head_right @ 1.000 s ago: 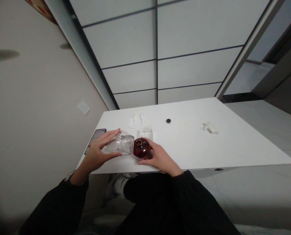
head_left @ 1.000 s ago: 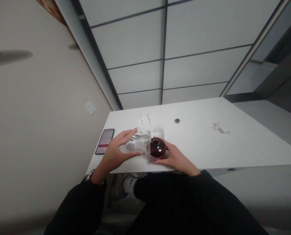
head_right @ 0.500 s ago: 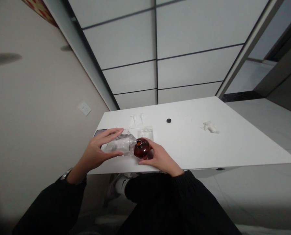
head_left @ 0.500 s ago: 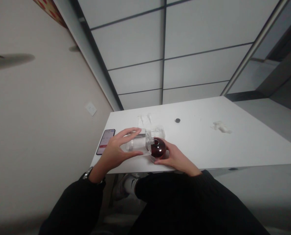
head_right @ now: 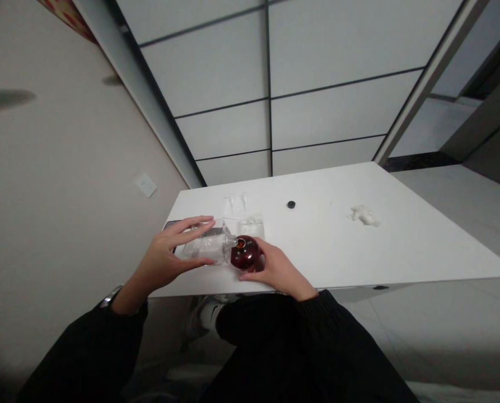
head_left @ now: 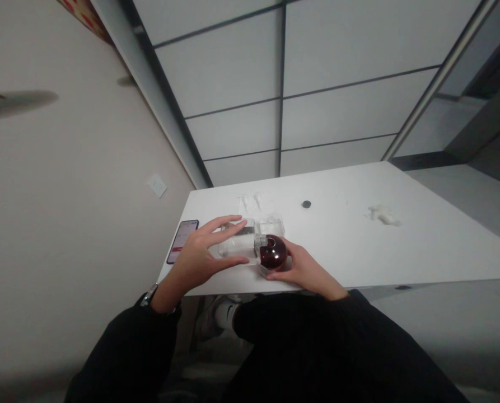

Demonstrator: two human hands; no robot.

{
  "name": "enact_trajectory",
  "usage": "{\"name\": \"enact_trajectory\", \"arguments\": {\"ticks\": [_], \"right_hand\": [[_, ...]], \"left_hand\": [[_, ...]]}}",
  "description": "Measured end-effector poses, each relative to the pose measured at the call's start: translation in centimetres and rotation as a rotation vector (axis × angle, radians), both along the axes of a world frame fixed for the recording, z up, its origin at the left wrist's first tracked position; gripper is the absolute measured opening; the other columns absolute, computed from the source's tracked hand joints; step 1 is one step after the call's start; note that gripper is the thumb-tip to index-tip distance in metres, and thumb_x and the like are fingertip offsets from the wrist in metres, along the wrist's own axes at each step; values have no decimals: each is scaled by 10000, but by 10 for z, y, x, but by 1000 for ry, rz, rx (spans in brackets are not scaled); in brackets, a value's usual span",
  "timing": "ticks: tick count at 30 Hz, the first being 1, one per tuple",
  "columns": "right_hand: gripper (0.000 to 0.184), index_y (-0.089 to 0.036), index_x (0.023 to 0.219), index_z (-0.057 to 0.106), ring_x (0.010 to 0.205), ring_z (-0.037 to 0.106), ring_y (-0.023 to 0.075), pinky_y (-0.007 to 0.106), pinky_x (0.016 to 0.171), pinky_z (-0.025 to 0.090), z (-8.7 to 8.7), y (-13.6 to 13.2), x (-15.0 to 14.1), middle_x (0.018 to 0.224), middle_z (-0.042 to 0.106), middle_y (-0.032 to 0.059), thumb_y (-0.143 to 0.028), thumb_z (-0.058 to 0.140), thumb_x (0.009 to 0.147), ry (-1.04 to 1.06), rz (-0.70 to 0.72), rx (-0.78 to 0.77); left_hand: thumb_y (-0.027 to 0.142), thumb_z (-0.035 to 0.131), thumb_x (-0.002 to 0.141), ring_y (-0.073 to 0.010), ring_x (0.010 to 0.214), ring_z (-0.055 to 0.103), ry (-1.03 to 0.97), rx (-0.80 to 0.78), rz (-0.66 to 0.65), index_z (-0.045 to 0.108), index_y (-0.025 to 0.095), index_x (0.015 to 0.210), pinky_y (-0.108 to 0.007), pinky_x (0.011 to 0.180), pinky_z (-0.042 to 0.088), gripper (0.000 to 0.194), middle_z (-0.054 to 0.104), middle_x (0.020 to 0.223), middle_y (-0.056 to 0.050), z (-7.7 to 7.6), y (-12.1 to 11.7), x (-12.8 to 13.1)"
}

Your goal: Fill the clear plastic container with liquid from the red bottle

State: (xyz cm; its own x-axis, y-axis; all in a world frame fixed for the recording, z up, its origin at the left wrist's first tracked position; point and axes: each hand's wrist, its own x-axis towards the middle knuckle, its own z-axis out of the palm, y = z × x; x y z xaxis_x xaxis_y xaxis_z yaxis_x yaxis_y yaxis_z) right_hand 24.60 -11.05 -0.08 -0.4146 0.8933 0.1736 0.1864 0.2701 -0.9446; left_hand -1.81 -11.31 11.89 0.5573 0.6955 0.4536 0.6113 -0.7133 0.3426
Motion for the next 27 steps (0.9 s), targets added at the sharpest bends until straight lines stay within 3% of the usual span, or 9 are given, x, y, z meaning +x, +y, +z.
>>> {"name": "enact_trajectory", "arguments": {"ticks": [27], "right_hand": [[873, -247, 1486, 562, 1378, 623, 363, 588, 1193, 463, 2, 0, 1, 1487, 657, 140, -408, 945, 718, -49, 5, 48]], "left_hand": [[600, 743, 898, -290, 1271, 703, 82, 5, 12, 681, 209, 1421, -463, 1093, 593, 656, 715, 1396, -148, 10, -1, 3]]}}
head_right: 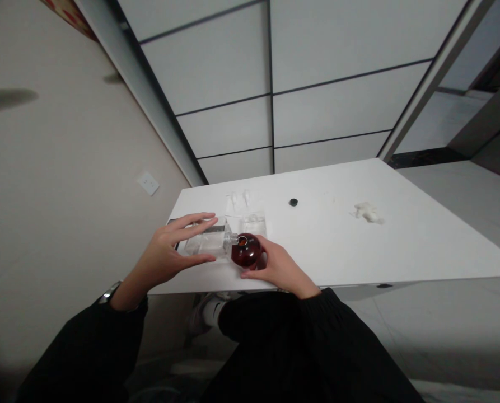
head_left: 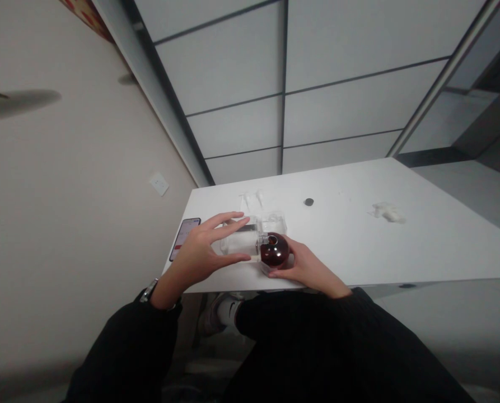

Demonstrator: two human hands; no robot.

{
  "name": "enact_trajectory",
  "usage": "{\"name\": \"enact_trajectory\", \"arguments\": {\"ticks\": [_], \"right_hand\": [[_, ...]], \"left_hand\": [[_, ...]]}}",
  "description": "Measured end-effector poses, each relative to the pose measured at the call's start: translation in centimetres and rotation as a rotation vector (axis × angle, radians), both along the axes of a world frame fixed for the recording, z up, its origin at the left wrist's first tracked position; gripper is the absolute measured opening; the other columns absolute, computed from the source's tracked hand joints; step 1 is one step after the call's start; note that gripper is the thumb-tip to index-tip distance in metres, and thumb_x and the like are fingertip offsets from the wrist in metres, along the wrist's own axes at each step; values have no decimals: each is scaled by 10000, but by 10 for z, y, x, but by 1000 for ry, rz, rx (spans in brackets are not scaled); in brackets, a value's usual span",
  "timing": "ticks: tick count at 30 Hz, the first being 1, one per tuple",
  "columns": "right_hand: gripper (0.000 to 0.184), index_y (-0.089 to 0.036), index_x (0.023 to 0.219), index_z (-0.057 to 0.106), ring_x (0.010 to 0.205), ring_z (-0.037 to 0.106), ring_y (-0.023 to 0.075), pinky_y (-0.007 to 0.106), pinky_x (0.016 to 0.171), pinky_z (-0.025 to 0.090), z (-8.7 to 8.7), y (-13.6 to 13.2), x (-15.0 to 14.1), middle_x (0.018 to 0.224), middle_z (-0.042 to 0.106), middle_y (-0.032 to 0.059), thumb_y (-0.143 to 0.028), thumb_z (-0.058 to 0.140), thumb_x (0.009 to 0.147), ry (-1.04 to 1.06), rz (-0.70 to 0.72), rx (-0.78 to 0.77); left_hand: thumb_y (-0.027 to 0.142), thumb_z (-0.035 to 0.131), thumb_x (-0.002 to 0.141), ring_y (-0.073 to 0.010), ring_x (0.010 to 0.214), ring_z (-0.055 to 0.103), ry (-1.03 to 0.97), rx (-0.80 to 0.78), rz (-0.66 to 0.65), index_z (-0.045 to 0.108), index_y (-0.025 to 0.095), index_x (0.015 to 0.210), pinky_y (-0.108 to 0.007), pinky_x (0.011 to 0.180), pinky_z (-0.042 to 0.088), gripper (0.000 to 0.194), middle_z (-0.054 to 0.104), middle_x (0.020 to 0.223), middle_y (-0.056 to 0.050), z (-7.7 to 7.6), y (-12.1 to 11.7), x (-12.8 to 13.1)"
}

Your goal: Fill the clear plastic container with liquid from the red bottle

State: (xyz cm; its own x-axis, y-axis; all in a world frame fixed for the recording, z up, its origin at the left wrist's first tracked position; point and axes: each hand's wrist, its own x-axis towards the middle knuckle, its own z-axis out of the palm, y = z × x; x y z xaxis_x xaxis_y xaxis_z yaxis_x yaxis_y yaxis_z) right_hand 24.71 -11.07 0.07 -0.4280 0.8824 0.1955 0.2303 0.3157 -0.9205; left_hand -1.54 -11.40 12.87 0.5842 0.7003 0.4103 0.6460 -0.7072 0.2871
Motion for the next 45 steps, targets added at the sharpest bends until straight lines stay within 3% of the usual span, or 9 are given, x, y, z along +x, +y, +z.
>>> {"name": "enact_trajectory", "arguments": {"ticks": [45], "right_hand": [[847, -256, 1471, 580, 1341, 646, 362, 580, 1168, 481, -1, -2, 0, 1471, 670, 133, -430, 938, 724, 16, -13, -13]], "left_hand": [[551, 792, 878, -297, 1251, 713, 84, -21, -12, 687, 272, 1417, -470, 1071, 603, 615, 702, 1424, -120, 15, 1, 3]]}}
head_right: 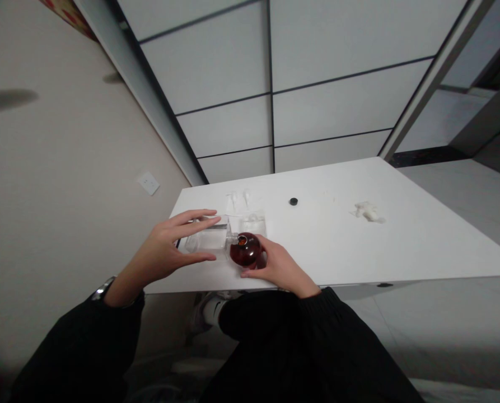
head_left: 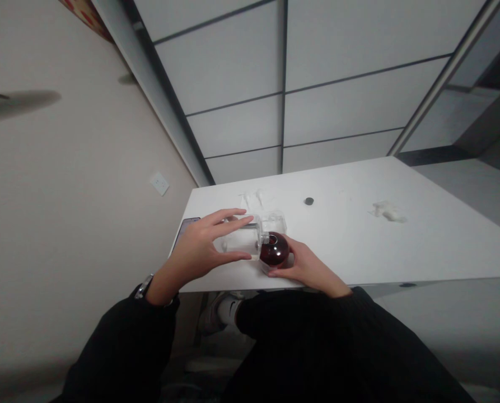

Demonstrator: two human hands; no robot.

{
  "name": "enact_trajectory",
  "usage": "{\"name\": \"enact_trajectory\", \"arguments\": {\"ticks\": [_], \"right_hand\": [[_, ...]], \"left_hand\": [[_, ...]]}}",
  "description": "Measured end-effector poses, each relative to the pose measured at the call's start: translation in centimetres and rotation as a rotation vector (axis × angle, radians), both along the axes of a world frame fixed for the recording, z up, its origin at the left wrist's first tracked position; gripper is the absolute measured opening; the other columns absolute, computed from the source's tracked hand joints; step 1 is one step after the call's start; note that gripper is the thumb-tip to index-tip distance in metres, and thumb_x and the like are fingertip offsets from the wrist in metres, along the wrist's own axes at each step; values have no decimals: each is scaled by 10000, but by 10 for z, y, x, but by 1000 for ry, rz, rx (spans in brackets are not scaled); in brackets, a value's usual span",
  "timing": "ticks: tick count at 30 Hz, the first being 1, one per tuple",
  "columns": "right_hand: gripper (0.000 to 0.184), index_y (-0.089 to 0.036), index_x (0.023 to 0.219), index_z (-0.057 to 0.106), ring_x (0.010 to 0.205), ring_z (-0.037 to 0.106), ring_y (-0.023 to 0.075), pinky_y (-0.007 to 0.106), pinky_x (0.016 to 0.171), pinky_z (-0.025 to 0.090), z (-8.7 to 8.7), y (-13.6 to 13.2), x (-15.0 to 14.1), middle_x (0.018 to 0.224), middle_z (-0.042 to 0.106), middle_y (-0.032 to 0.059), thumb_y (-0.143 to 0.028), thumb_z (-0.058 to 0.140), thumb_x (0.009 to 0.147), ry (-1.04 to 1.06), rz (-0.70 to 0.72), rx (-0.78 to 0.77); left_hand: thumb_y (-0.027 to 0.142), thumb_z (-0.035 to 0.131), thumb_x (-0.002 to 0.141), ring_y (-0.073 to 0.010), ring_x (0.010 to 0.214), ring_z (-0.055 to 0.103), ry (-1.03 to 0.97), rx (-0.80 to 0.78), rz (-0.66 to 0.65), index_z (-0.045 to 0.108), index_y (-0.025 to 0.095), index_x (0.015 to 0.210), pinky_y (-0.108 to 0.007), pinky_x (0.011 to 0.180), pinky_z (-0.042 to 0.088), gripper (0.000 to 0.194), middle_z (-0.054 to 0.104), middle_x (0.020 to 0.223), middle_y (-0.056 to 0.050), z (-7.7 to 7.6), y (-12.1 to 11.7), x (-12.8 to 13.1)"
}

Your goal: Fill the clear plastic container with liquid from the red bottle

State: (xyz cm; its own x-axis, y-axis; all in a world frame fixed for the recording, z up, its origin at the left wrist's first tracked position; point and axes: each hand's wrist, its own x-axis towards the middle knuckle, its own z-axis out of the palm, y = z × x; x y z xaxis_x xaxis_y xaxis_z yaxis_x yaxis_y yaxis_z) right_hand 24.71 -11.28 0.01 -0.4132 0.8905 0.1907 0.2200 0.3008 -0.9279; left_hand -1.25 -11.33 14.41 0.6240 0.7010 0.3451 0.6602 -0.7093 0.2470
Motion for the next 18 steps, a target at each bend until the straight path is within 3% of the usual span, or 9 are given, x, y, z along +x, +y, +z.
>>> {"name": "enact_trajectory", "arguments": {"ticks": [18], "right_hand": [[850, -252, 1463, 582, 1334, 648, 354, 559, 1166, 476, -3, 1, 0, 1445, 685, 130, -431, 943, 715, -1, -5, 15]], "left_hand": [[510, 828, 859, -291, 1284, 697, 21, -10, 0, 692, 292, 1407, -456, 1100, 584, 605, 703, 1430, -97, 6, 0, 4]]}}
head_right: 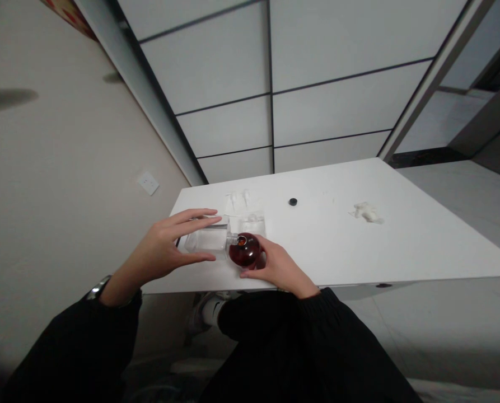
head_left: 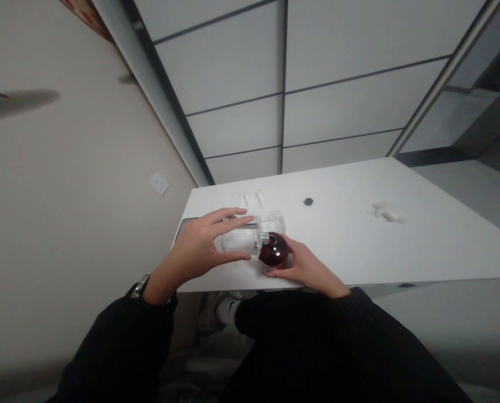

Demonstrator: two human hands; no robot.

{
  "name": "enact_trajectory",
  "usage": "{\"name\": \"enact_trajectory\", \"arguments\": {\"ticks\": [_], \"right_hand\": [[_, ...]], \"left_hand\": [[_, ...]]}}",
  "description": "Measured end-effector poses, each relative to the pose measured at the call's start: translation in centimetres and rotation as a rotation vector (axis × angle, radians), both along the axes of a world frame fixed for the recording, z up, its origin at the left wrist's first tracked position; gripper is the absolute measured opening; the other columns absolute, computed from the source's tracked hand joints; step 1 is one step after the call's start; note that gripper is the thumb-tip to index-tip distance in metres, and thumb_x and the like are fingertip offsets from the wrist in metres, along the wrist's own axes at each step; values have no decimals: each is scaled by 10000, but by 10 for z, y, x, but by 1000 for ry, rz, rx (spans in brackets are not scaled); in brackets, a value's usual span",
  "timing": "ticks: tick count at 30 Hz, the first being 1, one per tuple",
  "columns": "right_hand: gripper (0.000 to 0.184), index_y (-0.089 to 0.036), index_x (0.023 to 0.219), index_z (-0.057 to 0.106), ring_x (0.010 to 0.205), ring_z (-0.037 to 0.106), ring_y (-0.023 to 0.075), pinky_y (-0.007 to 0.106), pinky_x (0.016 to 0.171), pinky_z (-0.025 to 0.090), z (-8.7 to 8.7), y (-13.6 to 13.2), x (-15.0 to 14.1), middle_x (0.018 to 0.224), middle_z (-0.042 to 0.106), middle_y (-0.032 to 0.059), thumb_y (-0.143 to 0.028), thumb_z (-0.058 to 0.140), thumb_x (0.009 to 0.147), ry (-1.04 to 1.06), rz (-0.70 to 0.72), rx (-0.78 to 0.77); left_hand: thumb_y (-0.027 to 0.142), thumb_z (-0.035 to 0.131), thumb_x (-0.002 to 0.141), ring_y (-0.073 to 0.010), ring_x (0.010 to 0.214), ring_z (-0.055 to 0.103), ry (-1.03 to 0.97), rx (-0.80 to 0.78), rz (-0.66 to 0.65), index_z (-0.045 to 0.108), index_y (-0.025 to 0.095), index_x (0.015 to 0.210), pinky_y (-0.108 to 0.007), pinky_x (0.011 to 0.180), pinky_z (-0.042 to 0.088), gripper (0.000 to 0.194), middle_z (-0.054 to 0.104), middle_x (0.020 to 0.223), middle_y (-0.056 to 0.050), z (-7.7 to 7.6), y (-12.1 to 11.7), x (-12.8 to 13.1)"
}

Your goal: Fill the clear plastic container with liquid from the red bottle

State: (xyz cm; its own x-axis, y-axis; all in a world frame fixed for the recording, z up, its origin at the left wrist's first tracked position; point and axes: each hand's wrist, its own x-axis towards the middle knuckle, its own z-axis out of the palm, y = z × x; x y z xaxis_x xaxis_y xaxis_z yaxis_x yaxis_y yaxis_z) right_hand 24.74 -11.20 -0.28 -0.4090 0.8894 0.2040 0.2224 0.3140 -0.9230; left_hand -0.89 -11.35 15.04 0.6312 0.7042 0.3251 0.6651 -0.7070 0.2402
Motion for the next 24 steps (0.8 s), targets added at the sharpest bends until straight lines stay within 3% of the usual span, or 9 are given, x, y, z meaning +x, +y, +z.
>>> {"name": "enact_trajectory", "arguments": {"ticks": [24], "right_hand": [[839, -258, 1454, 594, 1302, 667, 357, 554, 1142, 502, 1, -1, 1, 1415, 703, 119, -426, 943, 709, 0, 1, -21]], "left_hand": [[578, 789, 869, -313, 1323, 671, 77, -3, 4, 704, 276, 1381, -468, 1124, 562, 600, 703, 1433, -95, 5, 3, 2]]}}
